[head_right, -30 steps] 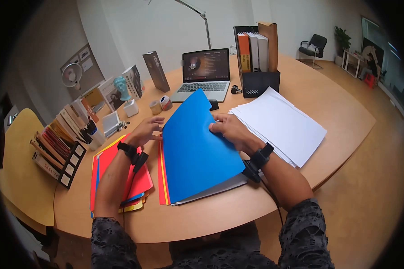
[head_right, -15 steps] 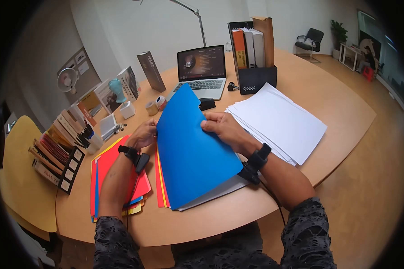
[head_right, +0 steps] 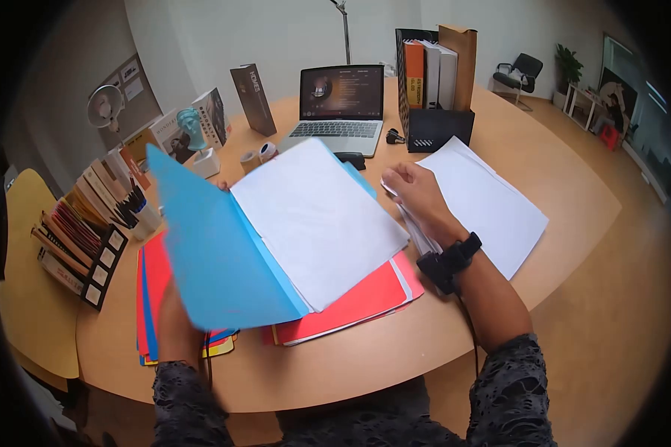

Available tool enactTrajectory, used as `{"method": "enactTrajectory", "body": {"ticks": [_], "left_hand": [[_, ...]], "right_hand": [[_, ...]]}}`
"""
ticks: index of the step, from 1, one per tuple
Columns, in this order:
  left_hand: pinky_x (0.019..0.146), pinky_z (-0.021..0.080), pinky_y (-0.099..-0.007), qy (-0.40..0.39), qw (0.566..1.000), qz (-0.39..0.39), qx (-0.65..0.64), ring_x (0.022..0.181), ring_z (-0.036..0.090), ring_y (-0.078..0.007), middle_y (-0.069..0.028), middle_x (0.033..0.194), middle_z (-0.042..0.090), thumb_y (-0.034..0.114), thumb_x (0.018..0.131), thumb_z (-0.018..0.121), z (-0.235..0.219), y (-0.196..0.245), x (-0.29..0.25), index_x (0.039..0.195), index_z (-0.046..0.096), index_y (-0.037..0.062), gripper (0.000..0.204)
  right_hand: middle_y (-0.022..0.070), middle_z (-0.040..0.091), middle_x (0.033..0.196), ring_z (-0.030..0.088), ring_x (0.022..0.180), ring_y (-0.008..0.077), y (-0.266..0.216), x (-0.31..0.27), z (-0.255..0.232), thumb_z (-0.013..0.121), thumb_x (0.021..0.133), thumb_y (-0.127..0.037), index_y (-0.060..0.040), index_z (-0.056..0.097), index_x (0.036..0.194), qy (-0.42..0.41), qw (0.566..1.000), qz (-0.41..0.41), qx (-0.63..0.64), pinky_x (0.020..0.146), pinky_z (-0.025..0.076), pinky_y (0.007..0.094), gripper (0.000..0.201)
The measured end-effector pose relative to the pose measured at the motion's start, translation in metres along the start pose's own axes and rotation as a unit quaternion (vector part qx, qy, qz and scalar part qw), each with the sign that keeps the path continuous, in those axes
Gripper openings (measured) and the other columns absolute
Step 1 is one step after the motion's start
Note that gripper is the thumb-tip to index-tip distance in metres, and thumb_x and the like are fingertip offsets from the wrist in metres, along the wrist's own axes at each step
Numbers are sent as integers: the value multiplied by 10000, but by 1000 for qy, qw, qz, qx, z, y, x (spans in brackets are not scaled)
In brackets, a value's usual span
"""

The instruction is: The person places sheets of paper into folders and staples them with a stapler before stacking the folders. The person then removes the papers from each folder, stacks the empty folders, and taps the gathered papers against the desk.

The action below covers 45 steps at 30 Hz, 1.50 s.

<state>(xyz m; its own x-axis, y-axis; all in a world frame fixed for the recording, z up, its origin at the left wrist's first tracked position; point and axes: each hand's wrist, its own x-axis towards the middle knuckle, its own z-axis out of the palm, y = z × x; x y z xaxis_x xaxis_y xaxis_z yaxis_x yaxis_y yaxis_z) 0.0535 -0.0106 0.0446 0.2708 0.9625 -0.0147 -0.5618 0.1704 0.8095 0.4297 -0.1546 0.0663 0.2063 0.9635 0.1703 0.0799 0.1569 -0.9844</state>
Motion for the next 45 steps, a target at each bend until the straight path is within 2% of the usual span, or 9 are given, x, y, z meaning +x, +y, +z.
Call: {"method": "enactTrajectory", "body": {"ticks": [9,16,25,32,39,41,42,44,45], "left_hand": [[620,514,-304,25,999,19,36,673,563,-169,-49,739,559,5,877,429,-10,-7,-6,831,581,22,160],[596,506,-301,39,997,37,52,649,555,-170,-47,726,555,22,883,434,-26,-24,0,832,580,20,155],[566,496,-297,22,997,45,54,617,544,-170,-43,710,552,43,890,441,-7,-67,27,834,579,17,152],[542,488,-294,35,995,65,63,593,535,-171,-41,698,549,60,897,446,2,-81,34,835,578,15,152],[519,480,-292,55,989,82,108,569,526,-172,-38,685,546,77,903,451,-3,-82,42,836,577,13,156],[512,478,-291,64,986,92,121,562,524,-172,-37,681,545,81,904,453,-2,-77,41,836,577,13,157],[509,477,-290,70,985,97,128,558,522,-172,-37,680,544,84,905,453,-4,-74,39,837,577,13,158],[502,475,-289,79,980,103,147,551,520,-172,-36,676,543,88,907,455,-2,-67,37,837,577,12,160],[499,474,-289,82,978,107,160,548,519,-172,-36,674,543,91,908,456,2,-60,32,837,576,12,161]], "right_hand": [[99,632,1042,569,876,126,-10,-12,8,687,862,-221,58,543,1271,-112,981,89,-130,728,459,253,515],[-8,597,801,523,702,72,-28,-17,1,654,842,-138,-13,648,898,-220,944,100,-223,576,402,229,137],[2,615,830,560,747,104,-68,-3,-129,551,887,-67,-13,645,964,-18,983,-30,-180,733,459,251,133],[31,632,821,584,730,150,-57,-12,-260,553,847,-27,-40,660,949,96,970,85,-207,719,481,295,148],[-3,567,718,502,639,116,-26,-13,-271,671,794,-178,-50,650,807,88,899,194,-382,544,380,300,130],[55,583,709,543,642,161,-11,-2,-252,645,793,-179,11,594,762,281,764,-27,-580,592,442,315,199],[73,588,709,571,675,168,-13,14,-245,631,818,-210,42,579,790,254,777,-57,-573,619,463,313,259],[87,623,784,624,792,184,-38,12,-178,622,867,-239,11,612,840,141,917,-79,-364,664,492,326,251],[109,633,908,635,883,216,-52,7,-133,597,937,-310,-8,629,949,96,973,6,-209,699,526,349,304]]}}
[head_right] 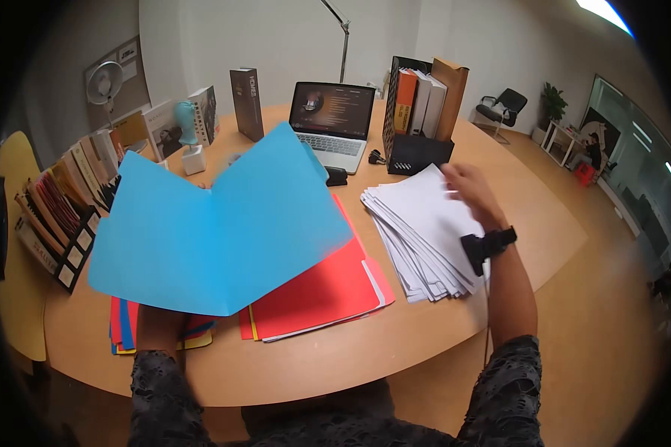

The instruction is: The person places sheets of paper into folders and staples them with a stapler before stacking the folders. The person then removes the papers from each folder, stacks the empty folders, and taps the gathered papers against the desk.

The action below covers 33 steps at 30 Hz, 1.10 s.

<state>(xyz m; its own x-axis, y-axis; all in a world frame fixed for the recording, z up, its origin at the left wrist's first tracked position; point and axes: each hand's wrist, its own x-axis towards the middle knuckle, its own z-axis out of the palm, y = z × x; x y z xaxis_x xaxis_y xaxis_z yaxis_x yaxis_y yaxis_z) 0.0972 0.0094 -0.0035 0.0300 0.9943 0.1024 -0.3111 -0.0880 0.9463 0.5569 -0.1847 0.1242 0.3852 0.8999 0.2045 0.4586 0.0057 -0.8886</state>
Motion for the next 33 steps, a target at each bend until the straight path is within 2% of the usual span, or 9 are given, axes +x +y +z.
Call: {"method": "enactTrajectory", "body": {"ticks": [2,6,9,13,15,19,25,27,33], "left_hand": [[492,471,-288,2,1000,13,28,541,516,-173,-35,671,542,96,910,457,3,16,-2,838,576,11,163],[478,467,-287,12,996,46,79,527,511,-173,-34,664,540,105,913,460,4,41,16,838,576,10,167],[468,463,-285,27,992,64,110,517,507,-173,-32,658,539,112,916,462,-15,39,42,839,575,9,171],[583,505,-299,-35,994,-95,-29,656,589,-164,-52,781,600,162,932,468,31,88,-17,943,582,11,189],[769,529,-339,-211,959,-184,33,812,622,-172,-59,925,643,131,954,486,30,86,-20,964,584,49,128],[826,526,-347,-206,972,-109,35,843,594,-149,-46,965,624,92,955,501,23,86,-32,1013,569,43,102],[868,518,-352,-45,997,-25,63,913,597,-190,-79,1052,610,60,971,388,-86,175,-45,1189,524,-16,268],[860,545,-369,-38,990,-37,129,931,631,-217,-122,1080,632,33,951,372,-173,176,-25,1210,540,-40,318],[758,540,-366,107,971,-126,175,798,593,-195,-74,876,601,101,919,427,-270,165,-55,1023,595,-3,223]], "right_hand": [[153,604,1085,640,903,238,-32,-21,54,515,1000,-376,9,518,1219,-137,977,54,153,773,578,396,443],[118,632,1010,649,865,181,-51,-42,129,543,982,-287,17,565,1155,-282,951,39,118,702,552,334,350],[178,630,1015,649,849,195,-61,-61,148,624,908,-136,117,546,1156,-251,965,35,64,740,539,311,363],[245,637,1035,674,872,269,-28,-49,159,586,940,-147,150,484,1232,-163,962,60,212,797,554,355,429],[246,632,1050,674,871,267,-25,-52,157,574,951,-153,144,476,1234,-168,952,64,248,791,559,355,421],[175,626,986,652,796,203,-12,-47,151,515,994,-203,69,519,1102,-224,920,55,317,697,567,331,293],[95,604,927,615,776,165,-9,-46,136,527,998,-250,5,546,1063,-186,933,119,283,697,572,311,263],[109,574,976,594,848,179,-3,-39,133,533,989,-239,2,522,1099,-209,930,131,272,736,579,347,265],[89,533,945,551,823,183,-5,-38,129,575,933,-181,-4,524,1009,-211,931,133,268,709,562,368,199]]}}
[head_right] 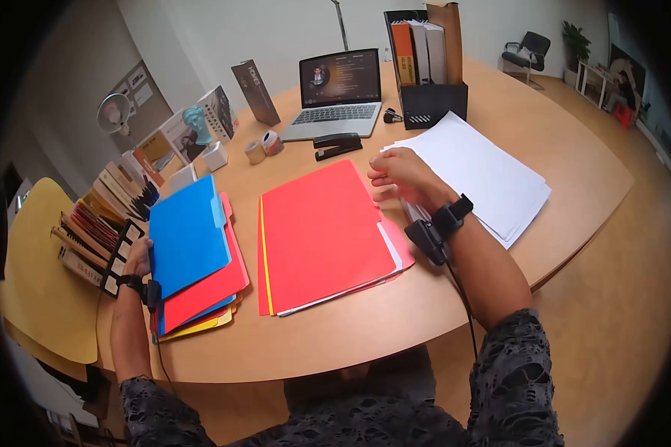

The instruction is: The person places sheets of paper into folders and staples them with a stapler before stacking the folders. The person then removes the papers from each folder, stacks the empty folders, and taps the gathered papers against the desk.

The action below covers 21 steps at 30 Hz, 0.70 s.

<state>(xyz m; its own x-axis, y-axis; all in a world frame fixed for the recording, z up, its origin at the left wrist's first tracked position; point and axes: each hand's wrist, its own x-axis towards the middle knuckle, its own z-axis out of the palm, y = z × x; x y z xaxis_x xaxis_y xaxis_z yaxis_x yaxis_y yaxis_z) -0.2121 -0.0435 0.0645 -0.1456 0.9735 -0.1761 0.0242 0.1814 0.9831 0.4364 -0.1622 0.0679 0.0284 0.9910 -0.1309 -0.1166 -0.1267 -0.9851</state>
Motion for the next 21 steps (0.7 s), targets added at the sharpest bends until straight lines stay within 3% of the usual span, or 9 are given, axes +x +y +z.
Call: {"method": "enactTrajectory", "body": {"ticks": [2,3,5,6,8,12,14,17,21], "left_hand": [[817,527,-381,27,947,30,318,886,627,-242,-121,993,637,118,899,493,-12,-9,7,1062,616,-30,252],[817,527,-381,26,947,29,317,886,627,-242,-121,993,637,118,899,493,-14,-13,14,1062,616,-30,252],[914,488,-389,116,782,201,578,1035,622,-301,-192,1142,634,145,893,553,23,-7,-3,1147,607,-58,330],[918,480,-452,102,807,296,500,1067,627,-374,-224,1115,664,141,857,606,52,-3,-21,1168,637,-15,349],[1016,418,-435,38,839,293,457,1169,564,-375,-224,1224,615,212,865,648,89,-5,-12,1264,585,3,455],[1112,304,-412,-226,737,349,534,1321,391,-338,-176,1339,533,329,851,685,212,22,-95,1304,564,70,536],[1118,284,-461,-337,679,388,524,1346,349,-356,-148,1369,506,452,802,724,244,11,-93,1330,556,133,639],[1125,253,-511,-380,623,341,593,1375,306,-364,-140,1432,441,507,772,737,271,3,-106,1373,523,160,727],[1129,236,-530,-375,637,319,594,1399,260,-372,-137,1496,346,540,759,736,275,-5,-102,1410,484,172,789]], "right_hand": [[87,534,945,550,829,182,1,0,1,577,932,-182,-11,526,1002,-2,1000,6,1,704,561,370,192],[85,534,945,549,834,180,2,0,1,578,932,-183,-17,527,996,-3,1000,13,3,699,561,372,185],[87,549,953,560,852,179,4,4,-1,563,953,-188,-23,524,1036,-13,1000,18,-4,720,569,385,189],[90,563,961,571,870,178,4,6,-1,549,974,-194,-28,522,1076,-24,999,23,-11,740,577,398,196],[87,565,956,572,865,177,4,6,0,552,972,-192,-31,522,1074,-18,999,27,-19,737,578,396,193],[96,541,964,565,856,198,5,4,0,582,942,-204,-20,522,1033,0,1000,25,-13,725,564,373,214],[92,562,961,576,867,191,8,6,-2,569,956,-196,-33,521,1047,-6,1000,28,-9,741,572,389,192],[93,585,960,596,887,188,10,9,-4,559,970,-190,-43,521,1057,-18,999,34,9,762,580,410,175],[107,602,962,617,895,198,9,7,1,571,965,-188,-14,523,1070,-23,996,18,86,778,581,410,209]]}}
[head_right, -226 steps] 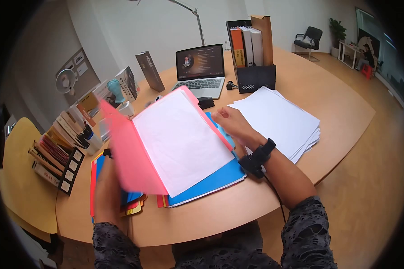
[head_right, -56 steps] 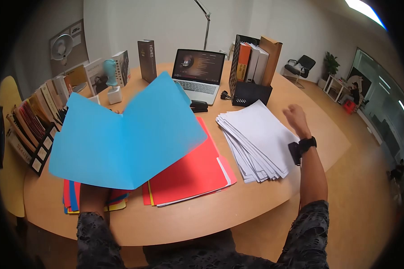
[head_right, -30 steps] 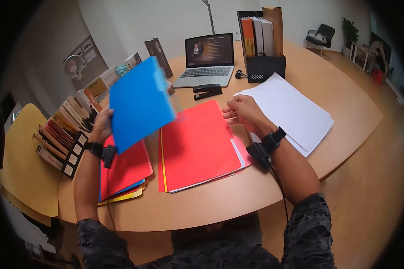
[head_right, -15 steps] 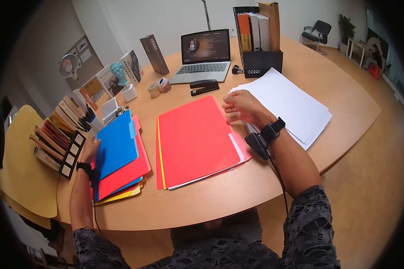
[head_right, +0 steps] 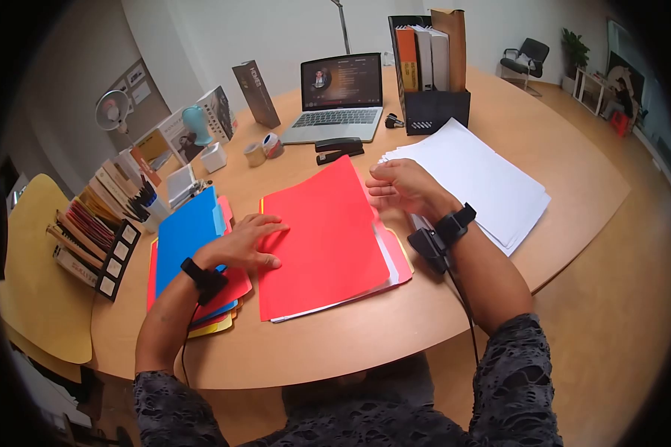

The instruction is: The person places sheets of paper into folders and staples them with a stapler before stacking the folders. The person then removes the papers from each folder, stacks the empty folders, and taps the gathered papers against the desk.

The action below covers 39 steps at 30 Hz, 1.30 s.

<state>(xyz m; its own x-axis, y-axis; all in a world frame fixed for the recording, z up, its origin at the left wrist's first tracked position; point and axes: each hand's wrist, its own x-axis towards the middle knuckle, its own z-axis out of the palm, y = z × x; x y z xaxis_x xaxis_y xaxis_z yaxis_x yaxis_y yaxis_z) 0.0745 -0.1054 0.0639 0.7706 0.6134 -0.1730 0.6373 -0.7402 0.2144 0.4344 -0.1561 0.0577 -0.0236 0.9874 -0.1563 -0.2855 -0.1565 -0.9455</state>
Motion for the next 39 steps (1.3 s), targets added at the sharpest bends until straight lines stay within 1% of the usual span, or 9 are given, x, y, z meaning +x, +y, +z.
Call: {"method": "enactTrajectory", "body": {"ticks": [4,6,10,17,24,26,30,35,39], "left_hand": [[1104,307,-466,24,999,25,4,1364,343,-353,-155,1427,437,495,788,730,-4,-6,4,1410,481,139,759],[1051,381,-393,68,981,-58,-172,1290,458,-326,-173,1342,531,436,838,707,-18,-12,13,1403,472,63,717],[995,431,-364,188,907,-158,-343,1162,547,-232,-135,1313,558,351,956,572,-33,-45,44,1400,468,29,558],[987,428,-334,136,926,-171,-307,1180,562,-273,-207,1305,571,199,904,587,-24,-61,83,1351,464,-99,550],[985,428,-340,135,929,-185,-291,1180,547,-236,-169,1280,578,221,916,614,-24,-50,75,1341,479,-89,543],[966,434,-327,158,925,-184,-294,1135,559,-217,-149,1241,591,212,916,607,-24,-53,76,1344,477,-86,537],[881,468,-322,188,902,-176,-347,996,579,-151,-85,1102,619,151,915,569,-21,-83,86,1313,520,-47,447],[765,507,-359,127,851,-169,-480,894,596,-131,-45,991,615,65,898,524,-43,-54,75,1139,584,34,250],[693,523,-357,131,825,-162,-526,822,608,-145,-30,925,603,8,888,480,-40,-66,82,1038,575,67,188]], "right_hand": [[108,622,946,634,873,192,5,-1,9,590,949,-156,27,496,1165,-111,993,50,-2,810,576,396,298],[85,610,825,632,675,172,7,-5,24,611,909,-50,80,480,1201,-80,992,27,-91,627,576,336,346],[132,657,932,659,735,189,1,-20,40,599,891,-18,79,501,1195,-35,998,-7,-44,633,579,296,333],[169,646,1001,651,899,234,9,-14,39,567,970,-234,57,573,1095,-89,995,38,-26,751,569,329,317],[108,630,901,632,768,176,15,-10,40,555,979,-221,57,581,1093,-120,990,70,-4,673,549,304,302],[74,624,884,613,726,135,21,-8,43,547,975,-184,45,579,1115,-118,985,19,-127,641,539,280,271],[42,637,905,604,721,88,16,-15,48,512,976,-145,4,549,1180,-137,989,-15,-51,588,513,254,256],[95,635,1148,644,964,122,12,-19,48,503,984,-133,21,505,1292,-179,982,-56,-7,803,561,278,345],[100,641,1153,651,980,140,8,-22,49,470,1013,-183,17,493,1303,-175,981,-83,-12,819,565,290,353]]}}
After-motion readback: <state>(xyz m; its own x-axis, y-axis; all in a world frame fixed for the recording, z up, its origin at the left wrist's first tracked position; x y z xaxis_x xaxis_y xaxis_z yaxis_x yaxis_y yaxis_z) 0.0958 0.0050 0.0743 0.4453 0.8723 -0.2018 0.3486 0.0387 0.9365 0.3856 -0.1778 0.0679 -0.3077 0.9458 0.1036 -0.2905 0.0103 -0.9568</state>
